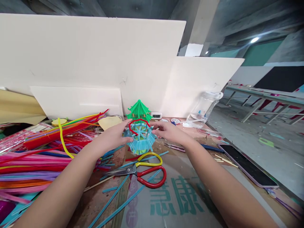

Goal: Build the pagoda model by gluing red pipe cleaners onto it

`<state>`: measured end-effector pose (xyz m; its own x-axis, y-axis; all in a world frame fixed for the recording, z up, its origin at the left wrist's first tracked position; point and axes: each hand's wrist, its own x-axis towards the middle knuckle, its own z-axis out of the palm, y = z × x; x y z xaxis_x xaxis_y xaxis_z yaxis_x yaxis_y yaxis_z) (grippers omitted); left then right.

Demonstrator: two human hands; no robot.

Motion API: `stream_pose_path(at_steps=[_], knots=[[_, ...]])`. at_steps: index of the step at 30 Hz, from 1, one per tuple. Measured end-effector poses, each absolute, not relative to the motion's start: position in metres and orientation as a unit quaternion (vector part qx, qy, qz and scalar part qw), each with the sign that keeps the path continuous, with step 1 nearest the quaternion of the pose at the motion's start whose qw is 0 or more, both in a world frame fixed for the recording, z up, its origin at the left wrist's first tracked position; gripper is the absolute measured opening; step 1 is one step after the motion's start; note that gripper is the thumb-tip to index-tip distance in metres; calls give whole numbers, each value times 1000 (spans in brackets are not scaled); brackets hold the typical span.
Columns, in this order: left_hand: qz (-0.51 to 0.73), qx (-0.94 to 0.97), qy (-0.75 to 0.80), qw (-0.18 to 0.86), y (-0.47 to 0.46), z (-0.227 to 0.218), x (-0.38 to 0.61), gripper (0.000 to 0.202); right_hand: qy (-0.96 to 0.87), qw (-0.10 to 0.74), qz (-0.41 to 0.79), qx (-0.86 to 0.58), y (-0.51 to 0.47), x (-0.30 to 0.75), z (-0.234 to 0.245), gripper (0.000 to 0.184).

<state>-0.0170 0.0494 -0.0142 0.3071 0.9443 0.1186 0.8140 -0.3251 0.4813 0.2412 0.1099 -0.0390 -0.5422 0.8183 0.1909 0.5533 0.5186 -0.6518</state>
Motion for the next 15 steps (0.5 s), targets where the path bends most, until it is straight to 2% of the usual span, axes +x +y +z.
stream_pose_path(at_steps=[6,15], knots=[[209,816,524,129,47,-12,-15,80,-838,253,272,-400,105,240,-32,38],[245,847,467,73,47,-13,-15,62,-842,262,276,-383,101,239,-32,37]])
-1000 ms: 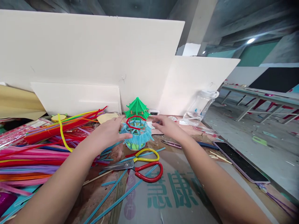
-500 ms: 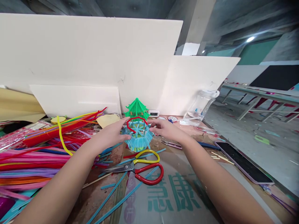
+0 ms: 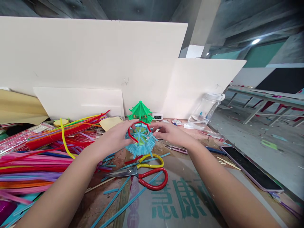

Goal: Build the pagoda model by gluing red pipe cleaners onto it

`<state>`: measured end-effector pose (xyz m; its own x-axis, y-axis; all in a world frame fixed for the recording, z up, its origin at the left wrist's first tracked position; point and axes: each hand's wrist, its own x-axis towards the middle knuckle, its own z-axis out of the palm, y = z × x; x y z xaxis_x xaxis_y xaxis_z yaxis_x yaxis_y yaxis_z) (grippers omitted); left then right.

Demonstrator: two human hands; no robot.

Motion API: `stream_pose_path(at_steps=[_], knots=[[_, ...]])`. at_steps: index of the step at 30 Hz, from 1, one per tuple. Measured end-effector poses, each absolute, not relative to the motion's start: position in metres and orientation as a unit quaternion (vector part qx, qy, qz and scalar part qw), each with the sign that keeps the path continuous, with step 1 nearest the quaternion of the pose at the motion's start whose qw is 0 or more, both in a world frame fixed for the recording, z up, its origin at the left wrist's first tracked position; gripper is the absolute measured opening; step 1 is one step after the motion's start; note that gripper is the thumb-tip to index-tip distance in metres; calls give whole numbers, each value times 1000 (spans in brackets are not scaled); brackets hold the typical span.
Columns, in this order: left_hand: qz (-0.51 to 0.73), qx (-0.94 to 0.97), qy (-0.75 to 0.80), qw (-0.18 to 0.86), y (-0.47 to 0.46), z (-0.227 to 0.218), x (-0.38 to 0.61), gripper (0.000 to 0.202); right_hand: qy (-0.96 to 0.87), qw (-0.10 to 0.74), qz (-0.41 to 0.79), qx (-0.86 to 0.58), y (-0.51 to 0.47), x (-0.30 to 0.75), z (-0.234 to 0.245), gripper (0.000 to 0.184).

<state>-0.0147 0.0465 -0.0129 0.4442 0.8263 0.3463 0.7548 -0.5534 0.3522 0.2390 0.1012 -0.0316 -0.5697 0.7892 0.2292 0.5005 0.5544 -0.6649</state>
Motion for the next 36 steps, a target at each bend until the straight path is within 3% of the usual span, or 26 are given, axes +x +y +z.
stream_pose_path(at_steps=[9,17,26,36], knots=[[233,844,483,26,49,-16,-16,60,-833,256,299,-389,99,236,-29,31],[231,863,448,6,41,-14,-6,59,-809,428,126,-382,77,218,-13,25],[228,884,408,-15,33,-17,7,66,-827,374,169,-385,69,205,-16,16],[215,891,399,-29,36,-21,6,65,-809,369,246,-386,79,206,-22,12]])
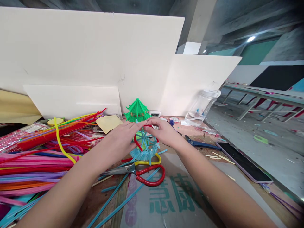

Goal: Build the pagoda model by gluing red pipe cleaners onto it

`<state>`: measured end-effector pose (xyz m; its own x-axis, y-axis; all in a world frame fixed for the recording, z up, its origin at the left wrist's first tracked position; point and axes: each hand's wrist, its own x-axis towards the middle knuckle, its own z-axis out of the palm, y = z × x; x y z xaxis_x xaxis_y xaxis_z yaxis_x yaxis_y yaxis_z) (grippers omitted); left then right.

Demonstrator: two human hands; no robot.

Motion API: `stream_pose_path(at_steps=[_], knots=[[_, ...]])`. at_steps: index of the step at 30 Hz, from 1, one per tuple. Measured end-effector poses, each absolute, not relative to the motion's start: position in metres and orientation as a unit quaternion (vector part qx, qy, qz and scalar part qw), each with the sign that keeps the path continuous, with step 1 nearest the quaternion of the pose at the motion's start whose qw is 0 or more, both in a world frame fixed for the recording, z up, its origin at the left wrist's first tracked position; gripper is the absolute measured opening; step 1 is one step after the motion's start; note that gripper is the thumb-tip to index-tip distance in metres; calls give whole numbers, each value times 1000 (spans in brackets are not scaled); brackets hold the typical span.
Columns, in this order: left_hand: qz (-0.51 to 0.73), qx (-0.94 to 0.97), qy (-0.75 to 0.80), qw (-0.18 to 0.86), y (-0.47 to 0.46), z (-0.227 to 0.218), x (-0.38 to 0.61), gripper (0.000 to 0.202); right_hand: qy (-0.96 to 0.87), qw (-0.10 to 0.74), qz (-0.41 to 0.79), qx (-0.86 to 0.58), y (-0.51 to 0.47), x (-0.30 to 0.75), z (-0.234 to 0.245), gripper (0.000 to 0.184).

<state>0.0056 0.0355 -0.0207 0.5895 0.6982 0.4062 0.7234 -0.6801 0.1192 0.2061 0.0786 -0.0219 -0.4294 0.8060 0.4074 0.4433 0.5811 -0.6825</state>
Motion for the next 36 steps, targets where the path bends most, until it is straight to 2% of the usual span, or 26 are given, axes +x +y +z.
stream_pose_path(at_steps=[10,14,18,20,23,26,28,32,36], knots=[[-211,-891,-402,30,38,-22,6,58,-816,338,256,-393,80,207,-23,10],[-211,-893,-396,36,38,-22,5,60,-814,349,232,-403,79,207,-23,10],[-211,-892,-398,43,37,-22,4,56,-812,374,214,-393,74,215,-17,33],[-215,-888,-405,44,36,-22,4,55,-828,378,170,-377,70,218,-12,38],[-215,-886,-410,43,36,-22,5,59,-866,349,2,-359,62,219,-7,32],[-209,-884,-415,46,35,-21,8,62,-873,306,-129,-357,55,213,-6,36],[-204,-881,-424,49,34,-20,9,67,-870,296,-164,-358,52,209,-7,34],[-198,-873,-441,60,33,-19,10,75,-873,290,-205,-333,50,207,-7,13],[-199,-875,-436,64,33,-20,9,75,-872,289,-241,-314,52,208,-8,19]])
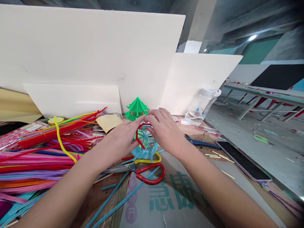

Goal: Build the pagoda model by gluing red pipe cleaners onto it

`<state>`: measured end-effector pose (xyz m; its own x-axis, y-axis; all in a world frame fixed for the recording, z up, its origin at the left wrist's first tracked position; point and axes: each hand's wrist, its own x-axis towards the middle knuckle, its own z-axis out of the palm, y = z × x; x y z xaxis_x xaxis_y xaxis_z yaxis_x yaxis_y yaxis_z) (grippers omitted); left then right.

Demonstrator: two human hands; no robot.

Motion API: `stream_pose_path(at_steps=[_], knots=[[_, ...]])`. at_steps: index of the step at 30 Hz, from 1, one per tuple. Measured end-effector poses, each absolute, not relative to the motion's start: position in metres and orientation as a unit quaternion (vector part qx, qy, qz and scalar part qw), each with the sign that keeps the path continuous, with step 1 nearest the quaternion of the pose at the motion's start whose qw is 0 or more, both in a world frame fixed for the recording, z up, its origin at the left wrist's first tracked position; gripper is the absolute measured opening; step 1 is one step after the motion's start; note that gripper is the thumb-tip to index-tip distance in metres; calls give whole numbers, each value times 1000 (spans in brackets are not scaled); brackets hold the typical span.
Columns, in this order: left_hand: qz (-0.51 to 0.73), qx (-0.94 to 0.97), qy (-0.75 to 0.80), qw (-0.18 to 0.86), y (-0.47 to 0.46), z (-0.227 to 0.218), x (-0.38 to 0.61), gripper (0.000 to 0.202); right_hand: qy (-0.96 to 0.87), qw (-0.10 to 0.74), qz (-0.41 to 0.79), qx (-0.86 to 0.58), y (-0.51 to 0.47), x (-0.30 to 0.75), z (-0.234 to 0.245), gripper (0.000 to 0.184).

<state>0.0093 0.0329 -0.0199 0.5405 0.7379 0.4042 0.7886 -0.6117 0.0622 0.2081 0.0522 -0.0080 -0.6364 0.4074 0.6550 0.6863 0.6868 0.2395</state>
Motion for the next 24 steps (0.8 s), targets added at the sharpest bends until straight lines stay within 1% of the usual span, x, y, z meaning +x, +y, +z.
stream_pose_path(at_steps=[5,10,18,21,24], knots=[[-201,-877,-431,60,33,-22,8,84,-866,294,-263,-309,58,206,-13,17],[-217,-877,-425,48,31,-22,10,93,-866,289,-259,-314,60,205,-15,14],[-200,-881,-424,61,32,-24,8,95,-874,299,-246,-293,59,208,-12,11],[-200,-884,-418,57,34,-24,7,94,-880,305,-238,-277,58,208,-11,15],[-200,-885,-417,56,35,-24,6,93,-877,329,-217,-273,58,209,-9,17]])
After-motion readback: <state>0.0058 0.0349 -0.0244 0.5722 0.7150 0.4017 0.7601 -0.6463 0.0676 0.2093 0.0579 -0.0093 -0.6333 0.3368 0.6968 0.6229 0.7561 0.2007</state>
